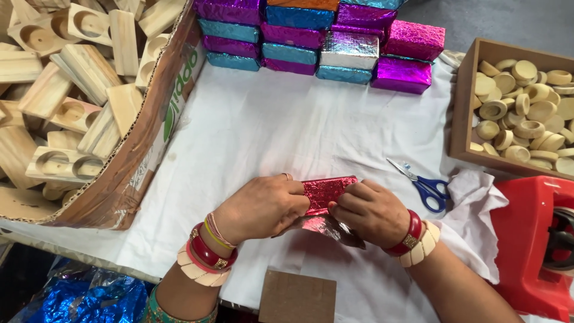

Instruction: The person wraps a small wooden box with red glittery paper. They fold the paper around the box, smooth the edges, and use a tape dispenser to secure the wrapping. The finished box is placed with other wrapped boxes.

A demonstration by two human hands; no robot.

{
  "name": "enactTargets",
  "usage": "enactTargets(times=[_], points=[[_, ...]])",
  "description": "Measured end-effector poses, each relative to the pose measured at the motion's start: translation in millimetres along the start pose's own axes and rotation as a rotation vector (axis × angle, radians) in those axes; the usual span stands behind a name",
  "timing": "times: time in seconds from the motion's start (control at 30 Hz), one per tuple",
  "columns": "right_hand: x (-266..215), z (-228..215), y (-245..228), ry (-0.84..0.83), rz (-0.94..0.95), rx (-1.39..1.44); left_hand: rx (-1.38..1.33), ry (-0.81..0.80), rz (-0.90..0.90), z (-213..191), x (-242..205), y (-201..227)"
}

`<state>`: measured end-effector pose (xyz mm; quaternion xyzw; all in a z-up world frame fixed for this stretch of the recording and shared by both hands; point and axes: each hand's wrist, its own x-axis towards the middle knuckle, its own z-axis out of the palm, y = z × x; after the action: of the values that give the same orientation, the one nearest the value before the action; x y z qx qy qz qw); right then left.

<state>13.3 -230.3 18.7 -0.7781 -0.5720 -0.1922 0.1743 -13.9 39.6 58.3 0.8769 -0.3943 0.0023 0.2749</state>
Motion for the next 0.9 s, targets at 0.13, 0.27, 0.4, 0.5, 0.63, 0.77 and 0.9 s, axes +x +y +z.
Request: enactTargets(times=[0.13, 0.27, 0.4, 0.5, 0.63, 0.77, 0.9], points=[[0, 2, 2, -0.013, -0.016, 0.02, 0.012, -0.013, 0.033, -1, 3, 6], [2, -1, 4, 0.013, -0.026, 0.048, 0.029, -0.063, -0.032, -1, 4, 9], [0, 2, 5, 0.019, -0.035, 0.022, 0.053, -0.094, -0.137, 4, 1, 9], [2, -2, 4, -0.002, -0.063, 0.005, 0.06, -0.186, -0.404, 6, 11, 9], [-4, 3, 3, -0.017, -0.063, -0.042, 0.13, 0.149, -0.243, 14, 13, 8], [-4, 3, 3, -0.021, -0.076, -0.058, 0.112, 0.101, -0.278, 22, 10, -4], [-7, 8, 6, -0.025, -0.108, -0.082, 0.129, 0.044, -0.306, 23, 9, -5]])
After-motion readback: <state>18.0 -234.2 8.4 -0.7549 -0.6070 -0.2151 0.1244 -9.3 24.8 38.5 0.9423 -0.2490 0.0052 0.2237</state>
